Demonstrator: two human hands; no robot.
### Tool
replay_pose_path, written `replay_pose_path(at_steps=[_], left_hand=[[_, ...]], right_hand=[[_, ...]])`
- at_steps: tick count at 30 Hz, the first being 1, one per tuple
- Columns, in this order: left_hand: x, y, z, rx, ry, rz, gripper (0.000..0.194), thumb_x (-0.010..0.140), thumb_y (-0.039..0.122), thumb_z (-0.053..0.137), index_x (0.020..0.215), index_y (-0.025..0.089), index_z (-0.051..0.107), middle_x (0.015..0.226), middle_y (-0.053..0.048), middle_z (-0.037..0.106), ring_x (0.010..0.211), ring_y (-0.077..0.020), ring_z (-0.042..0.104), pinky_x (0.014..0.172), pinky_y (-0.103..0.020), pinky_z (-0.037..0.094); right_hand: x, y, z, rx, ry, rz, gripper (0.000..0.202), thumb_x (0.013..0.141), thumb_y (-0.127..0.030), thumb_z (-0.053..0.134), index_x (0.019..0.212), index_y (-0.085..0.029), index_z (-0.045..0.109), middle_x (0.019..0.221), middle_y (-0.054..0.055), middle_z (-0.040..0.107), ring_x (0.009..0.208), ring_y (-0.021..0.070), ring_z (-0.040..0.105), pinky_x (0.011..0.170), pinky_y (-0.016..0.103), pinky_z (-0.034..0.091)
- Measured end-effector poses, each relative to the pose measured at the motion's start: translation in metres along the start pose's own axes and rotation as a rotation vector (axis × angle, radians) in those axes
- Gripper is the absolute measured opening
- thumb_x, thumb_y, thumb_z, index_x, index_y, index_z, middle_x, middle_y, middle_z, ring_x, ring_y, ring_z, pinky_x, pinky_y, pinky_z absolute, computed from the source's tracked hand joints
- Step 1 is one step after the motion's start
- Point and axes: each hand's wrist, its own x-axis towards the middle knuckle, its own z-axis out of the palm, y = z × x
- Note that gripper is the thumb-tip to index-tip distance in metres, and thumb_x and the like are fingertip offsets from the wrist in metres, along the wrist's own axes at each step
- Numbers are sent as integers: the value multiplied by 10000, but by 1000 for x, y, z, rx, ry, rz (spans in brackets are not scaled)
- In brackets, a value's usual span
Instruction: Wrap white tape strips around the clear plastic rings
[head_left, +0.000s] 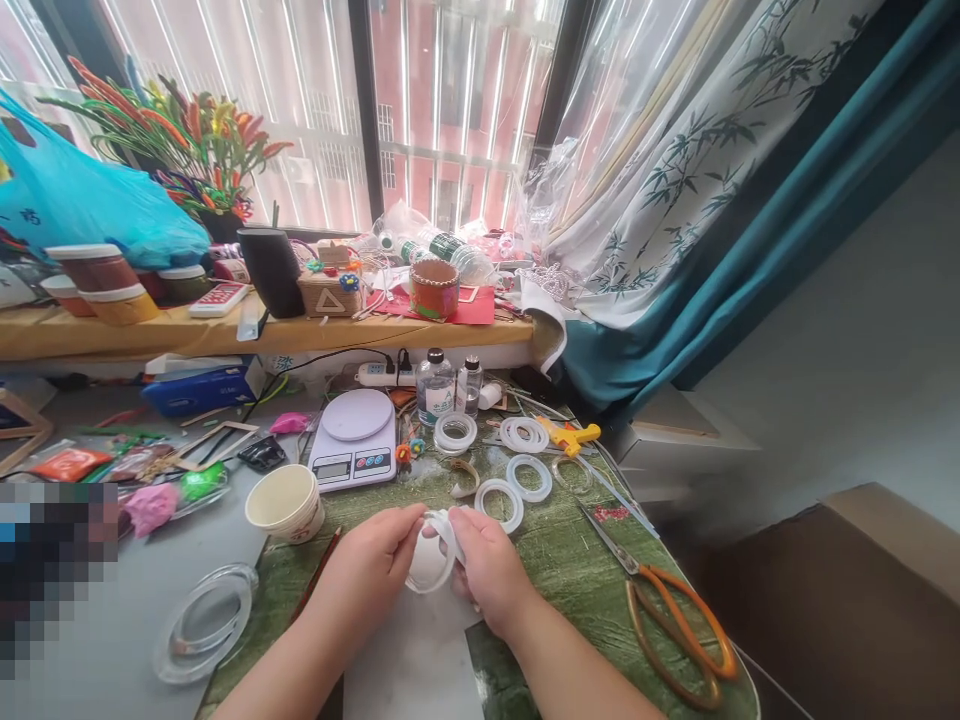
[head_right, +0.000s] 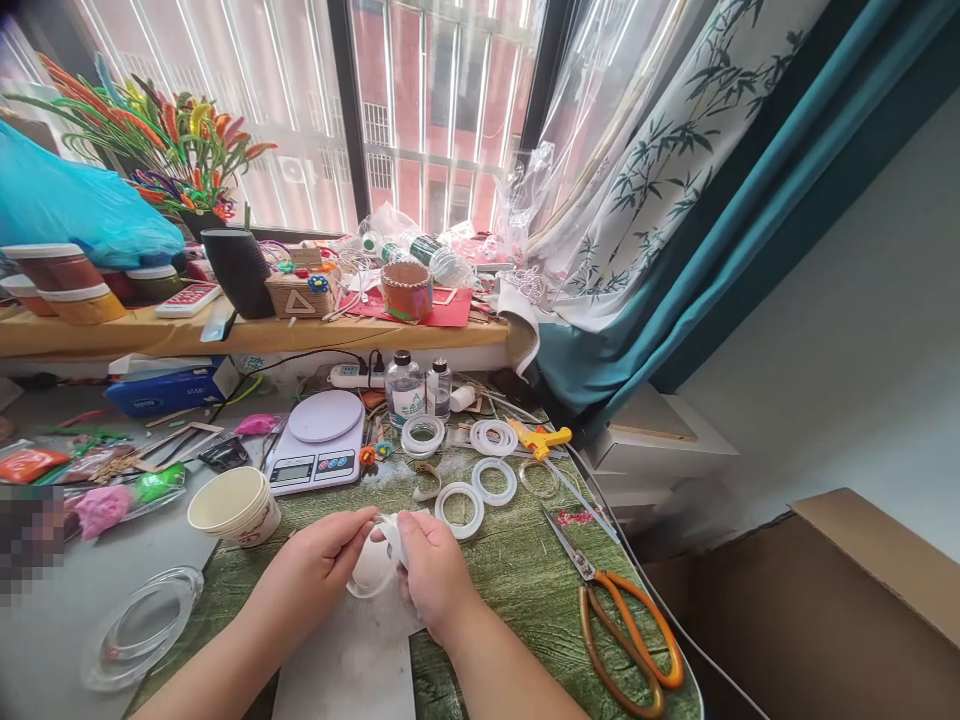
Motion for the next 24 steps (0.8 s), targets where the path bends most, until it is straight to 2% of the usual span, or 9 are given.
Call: replay_pose_path(at_steps=[4,7,13,15,19,24], left_hand=[[0,6,0,4,-7,-78,325,1001,358,483,1106,251,771,1133,-49,816,1017,-263,771,872,-372,617],[0,7,-1,10,-10,-58,325,1000,359,481,1110,251,768,1123,-48,818,1009,-259,773,870,-366,616],[1,5,-2,-26,5,-6,311,997,324,479,1114,258,760,1086,-46,821,980,-243,772,851,-339,610],[1,5,-2,-44,-22,18,309,998,301,474,1133,255,748,1057,-48,820,956,-233,769,832,-330,608],[2,5,-1,-49,5,-2,296,994,302,490,1138,251,745,1104,-53,811,989,-239,761,861,-344,600],[0,6,0,-46,11,46,301,999,281,483,1161,256,736,1046,-58,805,926,-227,755,811,-326,598]], right_hand=[[-2,5,-1,-68,-3,-98,611,845,-747,604,880,-147,718,564,-47,440,469,94,283,436,239,219],[-4,6,0,-80,22,-119,589,863,-734,588,851,-160,719,587,-28,473,504,108,334,472,244,260],[-4,-1,3,23,-9,-22,543,819,-701,643,845,-162,696,525,-67,415,412,79,228,386,240,148],[-4,-3,3,79,-19,2,513,817,-671,658,853,-161,691,519,-80,395,400,69,188,369,236,118],[-5,-4,3,138,-57,-14,484,824,-636,675,853,-153,697,503,-94,366,389,56,167,361,225,119],[-8,-6,5,213,-58,26,433,827,-596,685,816,-164,707,508,-82,403,365,45,150,348,229,94]])
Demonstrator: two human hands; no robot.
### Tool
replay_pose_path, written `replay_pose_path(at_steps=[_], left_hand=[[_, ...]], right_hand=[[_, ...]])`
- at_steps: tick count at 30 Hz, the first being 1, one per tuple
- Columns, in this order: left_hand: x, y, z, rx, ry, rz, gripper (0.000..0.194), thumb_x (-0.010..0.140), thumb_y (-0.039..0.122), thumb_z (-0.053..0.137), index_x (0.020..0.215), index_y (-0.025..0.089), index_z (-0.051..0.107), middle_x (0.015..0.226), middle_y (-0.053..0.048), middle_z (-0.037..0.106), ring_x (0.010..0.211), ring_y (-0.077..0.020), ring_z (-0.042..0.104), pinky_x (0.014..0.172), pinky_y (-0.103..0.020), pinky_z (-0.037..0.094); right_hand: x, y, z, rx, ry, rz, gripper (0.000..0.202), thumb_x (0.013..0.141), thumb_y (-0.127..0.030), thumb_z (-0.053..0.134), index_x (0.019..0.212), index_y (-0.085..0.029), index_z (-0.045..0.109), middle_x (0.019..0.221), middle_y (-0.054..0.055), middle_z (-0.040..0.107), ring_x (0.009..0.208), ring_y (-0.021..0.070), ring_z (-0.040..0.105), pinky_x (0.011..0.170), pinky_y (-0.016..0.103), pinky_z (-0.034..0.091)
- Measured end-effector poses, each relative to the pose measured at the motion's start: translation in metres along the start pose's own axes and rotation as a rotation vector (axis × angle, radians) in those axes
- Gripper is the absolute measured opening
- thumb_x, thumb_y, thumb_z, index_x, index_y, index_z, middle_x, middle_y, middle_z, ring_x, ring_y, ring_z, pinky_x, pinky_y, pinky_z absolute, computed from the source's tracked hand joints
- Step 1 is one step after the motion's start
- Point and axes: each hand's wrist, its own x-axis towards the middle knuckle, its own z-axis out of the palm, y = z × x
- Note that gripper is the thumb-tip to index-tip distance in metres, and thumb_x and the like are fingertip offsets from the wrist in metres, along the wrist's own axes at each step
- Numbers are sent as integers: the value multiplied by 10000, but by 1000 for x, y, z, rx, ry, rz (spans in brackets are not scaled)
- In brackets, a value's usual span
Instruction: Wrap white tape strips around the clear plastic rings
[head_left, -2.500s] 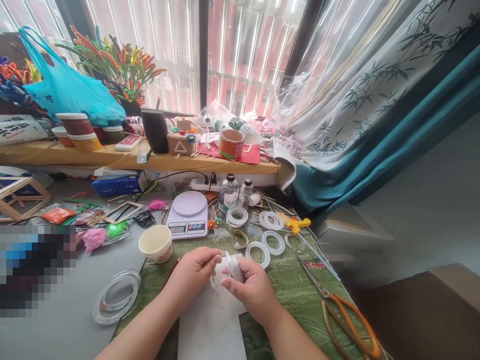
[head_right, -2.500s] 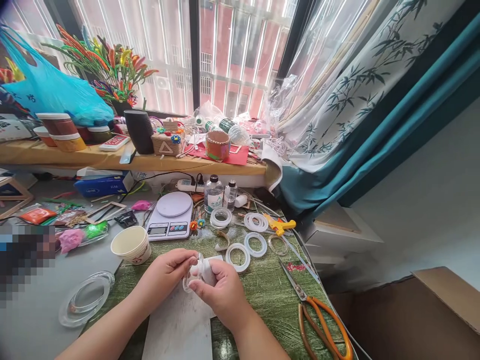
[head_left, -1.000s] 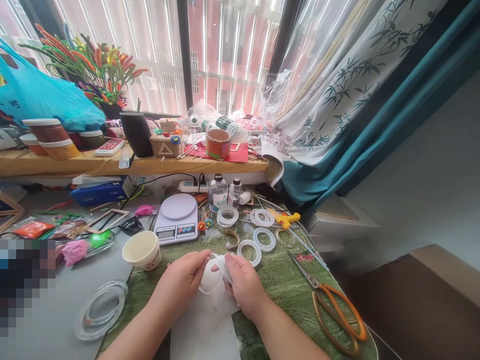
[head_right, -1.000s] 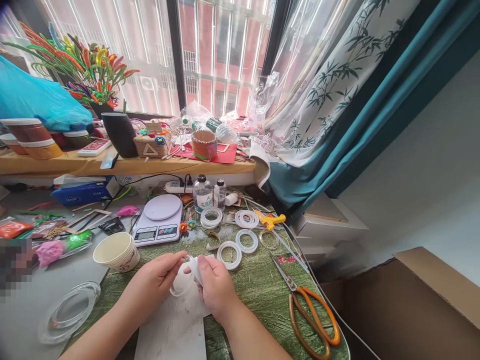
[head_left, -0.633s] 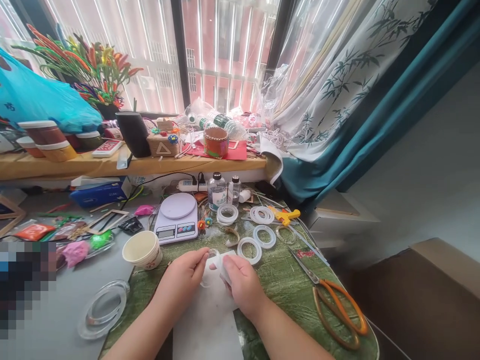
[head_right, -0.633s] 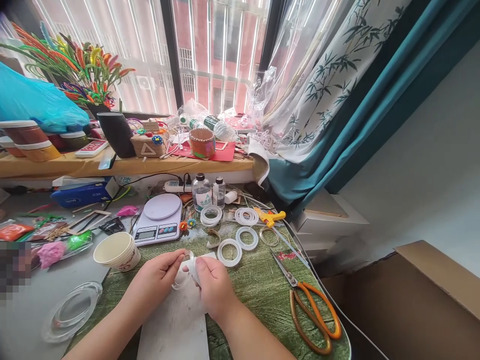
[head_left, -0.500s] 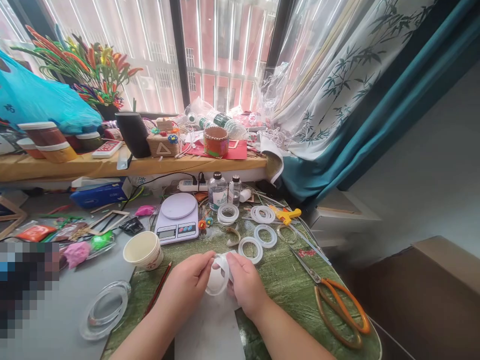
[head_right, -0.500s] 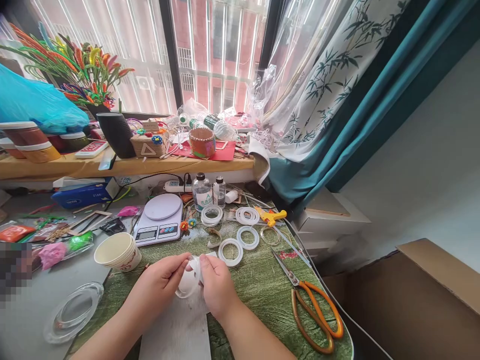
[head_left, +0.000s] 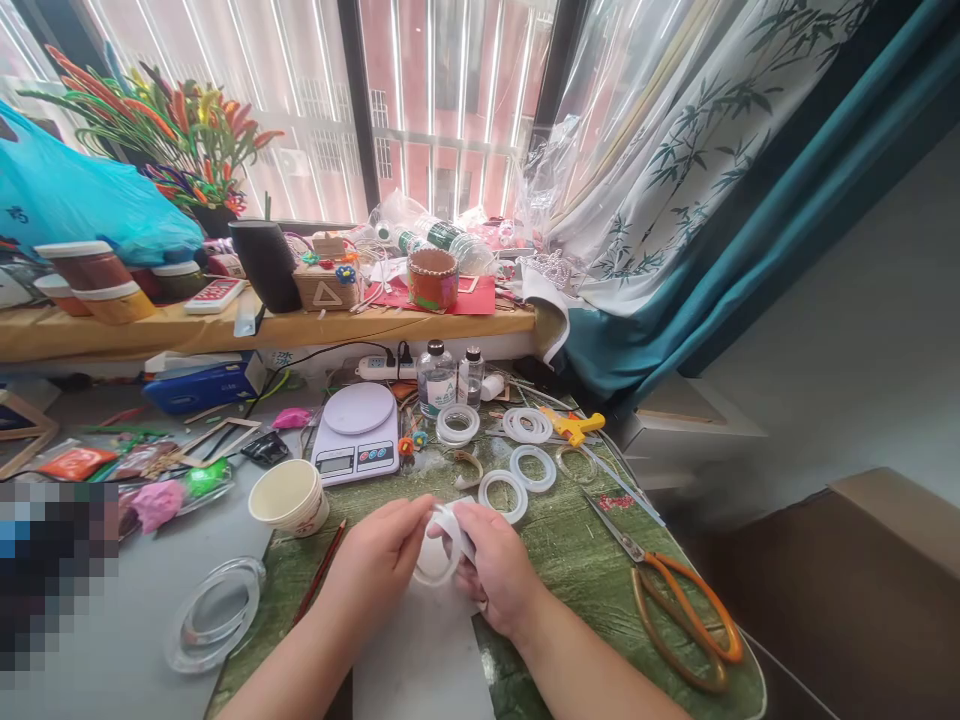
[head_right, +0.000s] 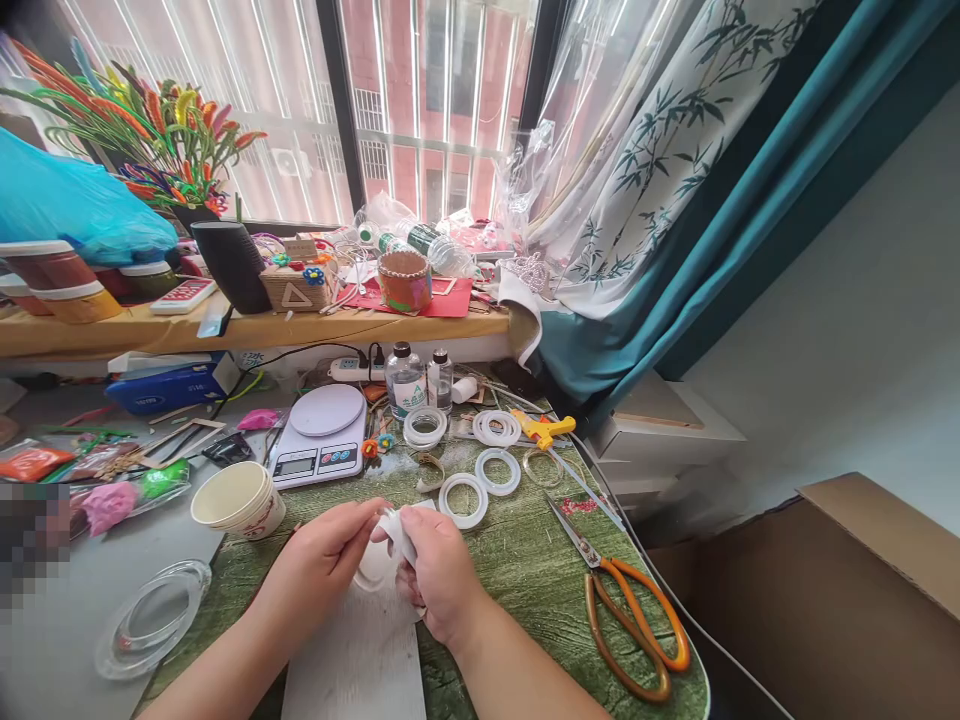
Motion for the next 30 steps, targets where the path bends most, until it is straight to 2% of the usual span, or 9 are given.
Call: replay_pose_path(at_steps=[3,7,10,13,15,18,22,26,30], left_hand=[[0,2,-1,-1,43,-11,280,994,288,506,1142,280,744,1061,-49,800,945,-231,749,817,-326,595],[1,6,-3,-29,5,49,288,1006,290,492,1129,273,752,922,-54,782,828,-212,738,742,-291,586],[1,7,-2,-22,32,29,290,1007,284,485,1141,278,741,954,-50,778,861,-214,732,764,-297,581],[0,6,-1,-31,4,30,292,1007,281,477,1137,270,739,925,-50,776,836,-212,731,741,-289,577],[0,4,-1,-36,-7,22,294,1008,290,477,1143,264,737,951,-54,784,860,-217,737,758,-298,580],[0,1,-1,-20,43,-29,293,1001,298,489,1165,258,728,1070,-60,793,963,-236,741,834,-332,582],[0,0,-1,-45,-7,-6,298,1004,304,478,1141,254,738,1019,-53,805,920,-228,752,800,-317,593],[0,0,1,-23,56,-56,293,989,335,502,1125,263,751,1100,-43,810,993,-245,760,849,-335,603],[-2,1,2,-38,36,-31,298,983,323,498,1125,249,750,1098,-47,812,985,-238,764,847,-323,605]], right_hand=[[0,-1,-1,50,-11,21,415,828,-569,688,836,-156,724,502,-81,419,358,44,154,345,224,94],[1,-1,-3,97,-48,72,421,819,-552,696,851,-133,726,495,-84,443,343,34,145,337,210,96],[2,0,-4,123,-45,56,415,820,-543,699,838,-129,716,499,-84,449,340,31,159,333,206,105],[2,0,-3,102,-45,64,402,831,-536,695,825,-134,709,501,-80,453,346,32,147,332,210,95],[1,-1,-2,78,-48,45,409,840,-550,688,825,-141,706,507,-77,456,352,35,148,335,213,99],[1,-1,-1,36,-25,-19,426,837,-581,694,822,-155,699,533,-69,462,361,37,169,346,217,104],[0,-1,1,-14,-45,-50,431,858,-594,681,805,-167,693,554,-68,444,372,39,169,349,223,92],[0,2,1,-55,-22,-89,492,847,-641,675,822,-150,693,562,-67,448,372,36,207,352,217,118],[0,6,1,-69,-16,-123,504,854,-644,673,862,-140,693,555,-69,456,382,43,252,362,205,161]])
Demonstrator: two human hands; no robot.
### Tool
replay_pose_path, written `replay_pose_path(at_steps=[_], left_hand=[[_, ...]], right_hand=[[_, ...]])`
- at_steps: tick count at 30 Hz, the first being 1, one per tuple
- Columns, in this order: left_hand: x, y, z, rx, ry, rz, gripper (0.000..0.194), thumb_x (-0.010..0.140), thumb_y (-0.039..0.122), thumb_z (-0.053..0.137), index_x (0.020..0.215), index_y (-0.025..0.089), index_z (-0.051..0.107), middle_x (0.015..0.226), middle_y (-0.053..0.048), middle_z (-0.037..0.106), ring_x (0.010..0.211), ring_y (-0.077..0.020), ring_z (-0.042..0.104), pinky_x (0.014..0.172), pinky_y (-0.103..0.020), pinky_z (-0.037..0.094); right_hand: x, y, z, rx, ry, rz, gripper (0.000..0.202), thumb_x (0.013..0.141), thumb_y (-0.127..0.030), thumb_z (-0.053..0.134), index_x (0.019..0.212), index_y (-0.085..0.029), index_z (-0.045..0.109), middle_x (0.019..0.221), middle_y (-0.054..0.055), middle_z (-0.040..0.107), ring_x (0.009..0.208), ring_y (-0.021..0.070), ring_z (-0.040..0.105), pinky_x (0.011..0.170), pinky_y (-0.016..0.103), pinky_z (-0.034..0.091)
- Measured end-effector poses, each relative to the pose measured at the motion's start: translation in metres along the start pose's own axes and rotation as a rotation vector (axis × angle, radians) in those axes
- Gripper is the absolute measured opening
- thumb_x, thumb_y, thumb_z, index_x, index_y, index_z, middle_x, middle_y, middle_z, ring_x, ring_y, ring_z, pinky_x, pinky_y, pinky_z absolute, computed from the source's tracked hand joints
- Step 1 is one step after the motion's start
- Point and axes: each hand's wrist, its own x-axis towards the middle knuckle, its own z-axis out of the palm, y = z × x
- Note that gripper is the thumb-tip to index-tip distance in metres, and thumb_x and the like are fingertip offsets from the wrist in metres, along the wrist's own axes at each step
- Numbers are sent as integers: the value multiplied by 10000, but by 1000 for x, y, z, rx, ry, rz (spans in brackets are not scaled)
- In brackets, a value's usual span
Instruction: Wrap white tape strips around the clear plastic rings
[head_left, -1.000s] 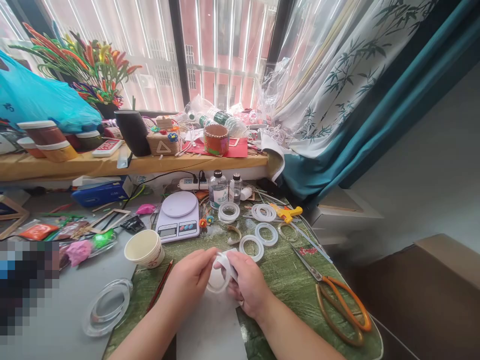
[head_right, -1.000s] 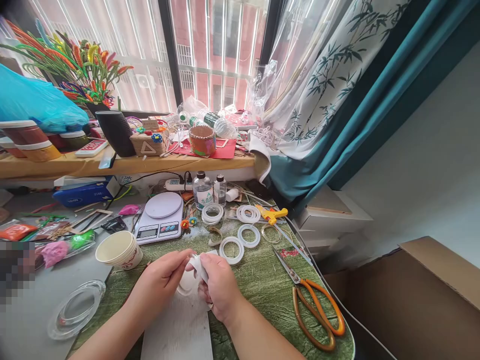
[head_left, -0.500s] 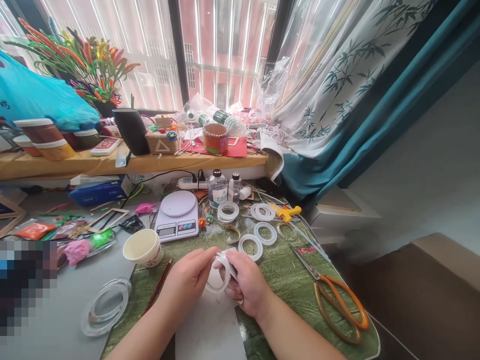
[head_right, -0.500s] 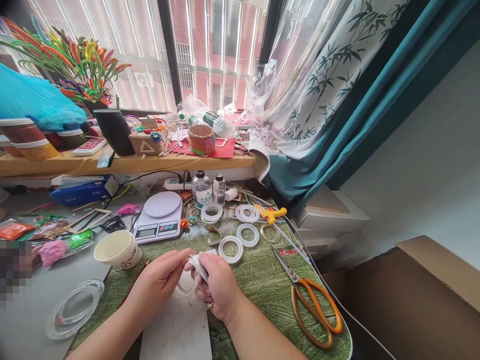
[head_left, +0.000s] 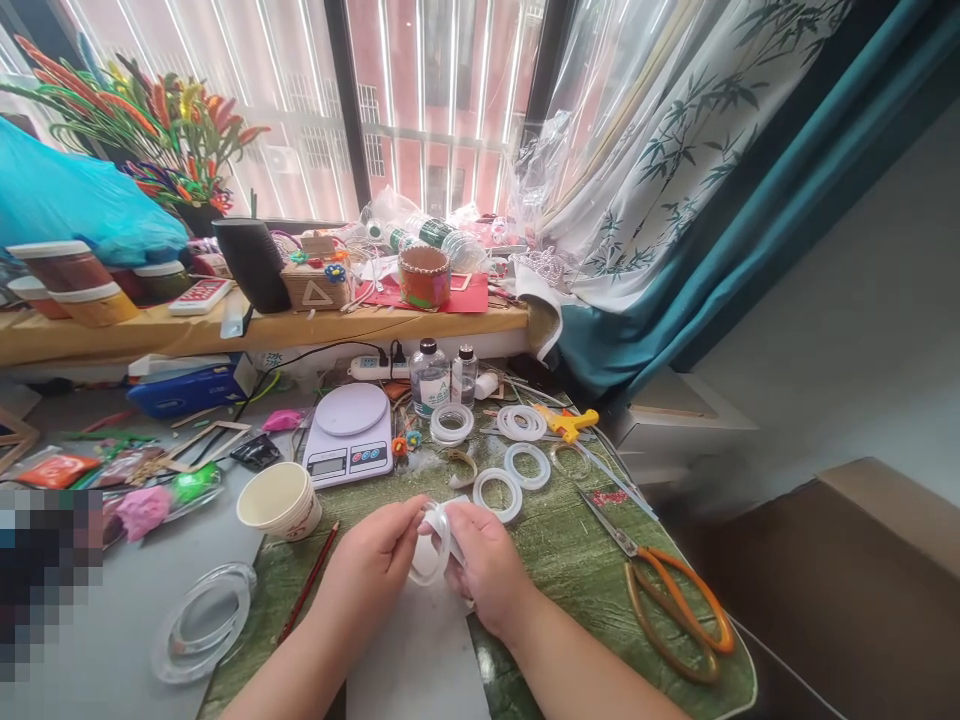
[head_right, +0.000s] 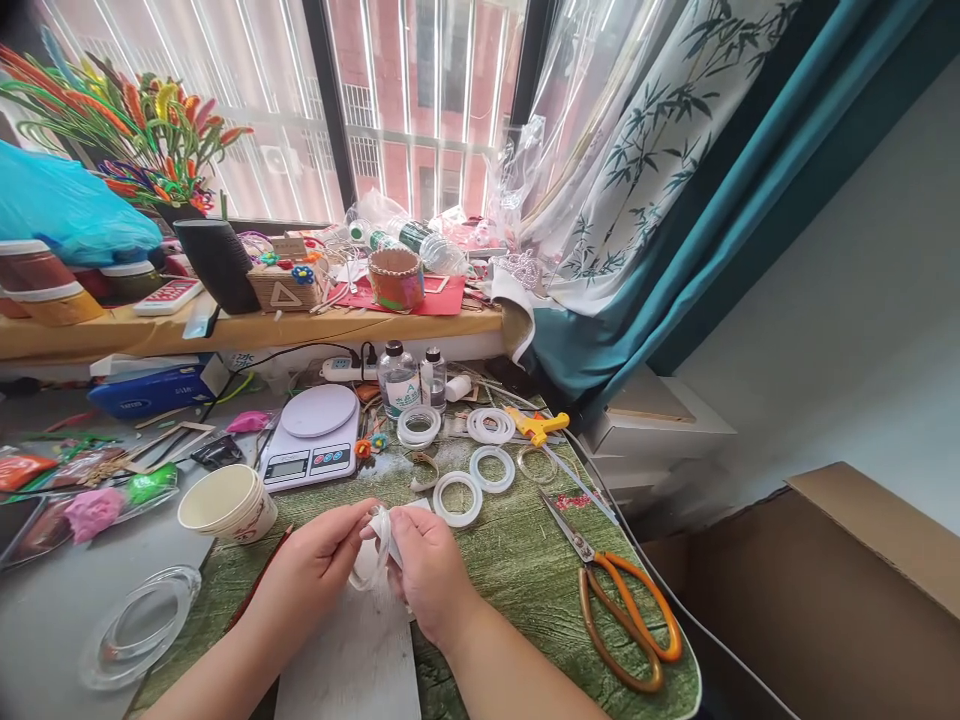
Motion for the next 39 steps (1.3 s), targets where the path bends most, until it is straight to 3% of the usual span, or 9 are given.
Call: replay_pose_path(at_steps=[3,7,13,16,19,24,30,35,39], left_hand=[[0,0,0,0,9,-66,306,982,334,500,1163,253,733,1153,-46,799,1033,-251,752,881,-339,598],[1,0,-2,-96,-104,-108,376,983,283,464,1307,259,652,1151,-44,789,995,-236,752,844,-329,600],[3,-3,-8,-162,-78,-58,227,975,318,515,1051,236,712,1031,-54,782,943,-234,727,841,-320,574],[1,-4,-9,-156,-73,15,277,980,277,497,1171,252,696,1100,-57,772,981,-225,720,874,-316,560],[-2,-3,-7,-159,-93,61,364,986,238,449,1288,263,650,1107,-56,765,986,-217,716,880,-313,549],[-3,-4,-6,-188,-32,-142,276,1021,388,441,1102,231,652,868,-22,732,785,-209,684,745,-302,534],[-4,-5,-5,-304,-80,-208,306,1025,488,446,990,234,612,770,12,653,668,-175,590,623,-259,458],[-7,-8,-3,-421,-49,-229,320,1019,508,442,1027,236,610,710,24,613,610,-167,553,574,-247,446],[-6,-9,-3,-393,-64,-193,330,1012,468,473,1189,237,629,790,-7,700,667,-186,632,644,-267,506]], right_hand=[[0,1,0,-9,2,12,542,848,-676,659,887,-137,700,556,-60,486,376,48,281,366,202,199],[2,-2,1,-48,-27,5,492,845,-631,694,861,-140,708,550,-36,533,448,89,434,433,206,357],[3,-7,0,-52,-121,67,405,822,-538,751,845,-138,697,627,3,610,497,119,518,468,239,427],[2,-9,-3,-6,-241,135,347,774,-439,823,881,-137,690,676,4,624,535,106,528,501,225,436],[4,-10,-6,53,-349,175,299,806,-390,800,871,-134,659,750,20,645,587,102,567,539,219,467],[11,-7,-11,59,-260,234,349,824,-471,698,946,-187,537,781,24,706,475,153,638,370,217,443],[12,-6,-13,126,-128,110,238,849,-365,661,891,-204,490,777,-19,698,361,58,492,332,159,320],[13,-8,-11,84,-168,152,326,812,-417,784,911,-179,585,761,-31,643,436,58,497,400,178,362],[13,-7,-10,-49,-121,167,422,800,-541,775,930,-152,677,732,-16,625,463,87,526,434,218,413]])
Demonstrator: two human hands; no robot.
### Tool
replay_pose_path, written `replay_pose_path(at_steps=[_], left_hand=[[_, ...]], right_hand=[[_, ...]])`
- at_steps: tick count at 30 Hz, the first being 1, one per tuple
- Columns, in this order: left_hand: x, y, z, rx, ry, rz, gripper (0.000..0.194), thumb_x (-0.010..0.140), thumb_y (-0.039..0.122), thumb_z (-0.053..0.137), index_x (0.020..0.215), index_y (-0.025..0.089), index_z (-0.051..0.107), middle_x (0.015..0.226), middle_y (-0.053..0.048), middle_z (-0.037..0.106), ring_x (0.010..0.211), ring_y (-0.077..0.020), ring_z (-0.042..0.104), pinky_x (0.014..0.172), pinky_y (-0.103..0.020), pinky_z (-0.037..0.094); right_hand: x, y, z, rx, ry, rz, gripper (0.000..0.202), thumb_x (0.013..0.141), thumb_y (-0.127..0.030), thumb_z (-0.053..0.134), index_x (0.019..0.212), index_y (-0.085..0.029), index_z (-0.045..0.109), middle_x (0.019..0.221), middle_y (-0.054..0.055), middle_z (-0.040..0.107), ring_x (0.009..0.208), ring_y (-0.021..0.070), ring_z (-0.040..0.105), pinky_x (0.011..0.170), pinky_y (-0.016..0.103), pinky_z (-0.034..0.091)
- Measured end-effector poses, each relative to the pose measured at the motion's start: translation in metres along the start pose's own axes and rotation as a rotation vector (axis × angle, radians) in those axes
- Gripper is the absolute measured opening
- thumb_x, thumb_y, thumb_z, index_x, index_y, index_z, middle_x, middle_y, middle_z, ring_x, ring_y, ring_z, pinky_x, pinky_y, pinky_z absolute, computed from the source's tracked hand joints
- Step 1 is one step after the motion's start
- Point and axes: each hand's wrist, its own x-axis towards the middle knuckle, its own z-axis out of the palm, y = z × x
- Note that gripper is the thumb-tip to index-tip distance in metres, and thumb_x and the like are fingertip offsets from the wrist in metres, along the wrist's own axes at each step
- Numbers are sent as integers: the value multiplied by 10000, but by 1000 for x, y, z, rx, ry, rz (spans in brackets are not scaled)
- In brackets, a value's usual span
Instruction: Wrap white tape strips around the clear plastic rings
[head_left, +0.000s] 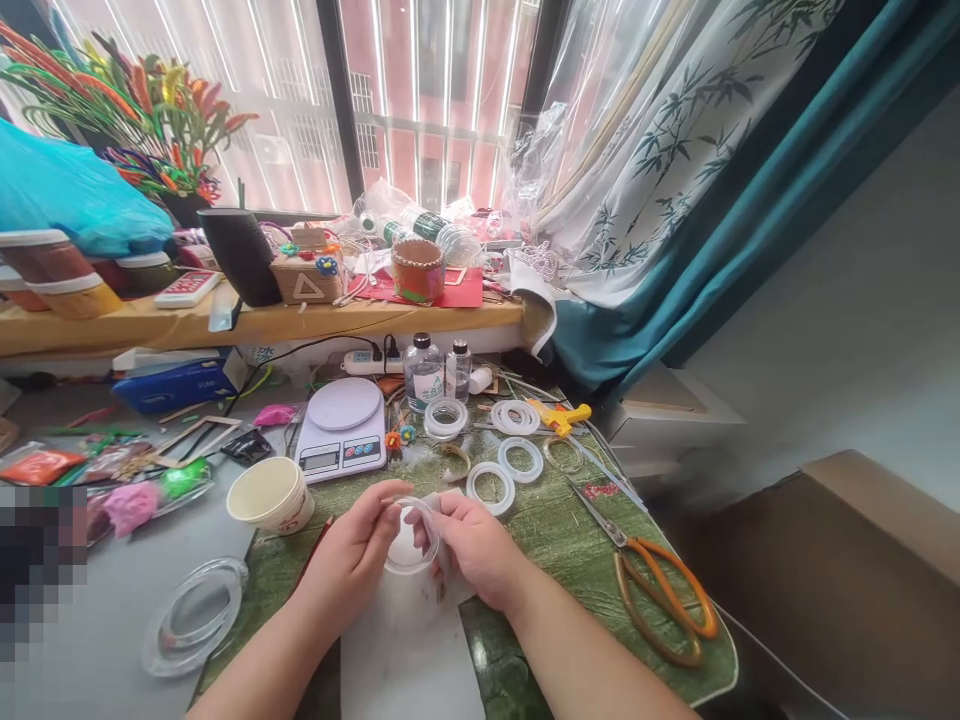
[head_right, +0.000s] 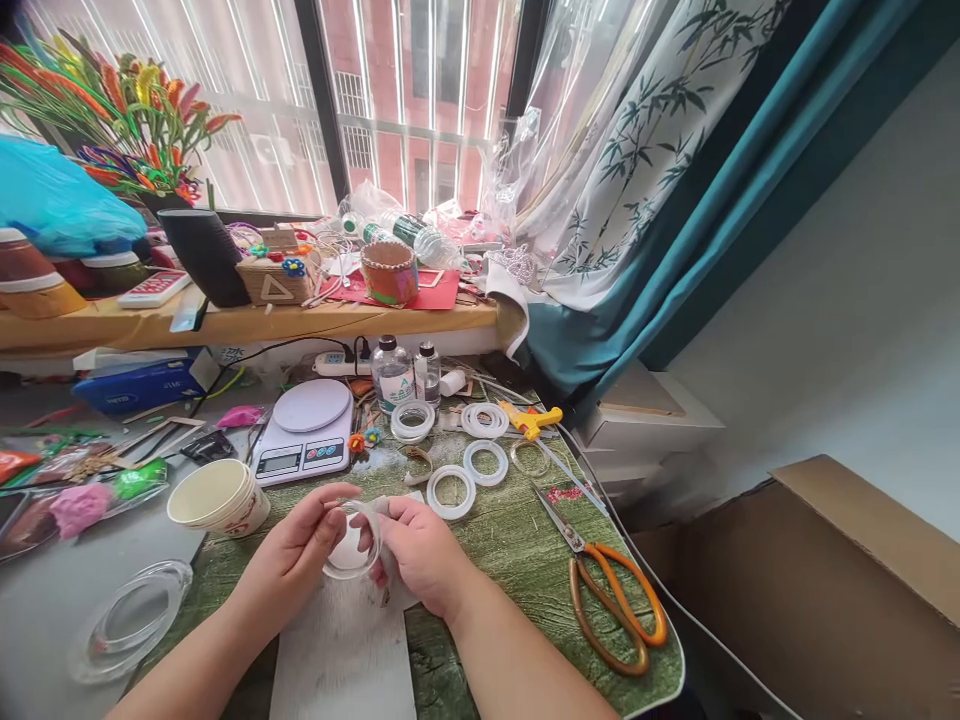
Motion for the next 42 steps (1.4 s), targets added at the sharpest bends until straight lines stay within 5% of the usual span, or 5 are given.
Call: replay_pose_path(at_steps=[10,17,35,39,42], left_hand=[[6,17,-6,-50,-209,139,348,1013,301,462,1214,221,734,808,-32,778,773,-198,718,808,-307,554],[7,11,-8,-11,-45,41,314,967,320,515,1106,203,771,977,-57,807,898,-225,727,867,-327,557],[9,10,3,79,19,-46,334,971,406,512,1115,244,766,1103,-49,805,1035,-264,722,963,-376,544],[7,16,2,72,35,-47,318,978,414,499,1081,233,739,1012,-52,792,913,-246,712,840,-339,557],[6,22,-1,92,-47,-39,366,960,472,528,743,216,673,706,-11,670,676,-199,603,622,-275,482]], right_hand=[[-9,2,-4,-94,-55,-34,561,877,-688,613,902,-135,703,756,14,615,451,71,453,401,207,291],[-16,0,-1,-222,-82,-160,516,905,-638,607,895,-142,748,609,-25,526,443,72,363,463,233,284],[-10,2,4,-51,47,-27,447,848,-581,652,826,-140,718,585,-28,524,379,52,282,393,225,146],[-8,4,2,-104,81,-91,465,824,-615,694,804,-151,698,479,-81,405,396,66,281,404,219,179],[-7,4,0,-89,42,-56,487,815,-630,678,709,-155,674,464,-80,397,362,54,222,379,235,131]])
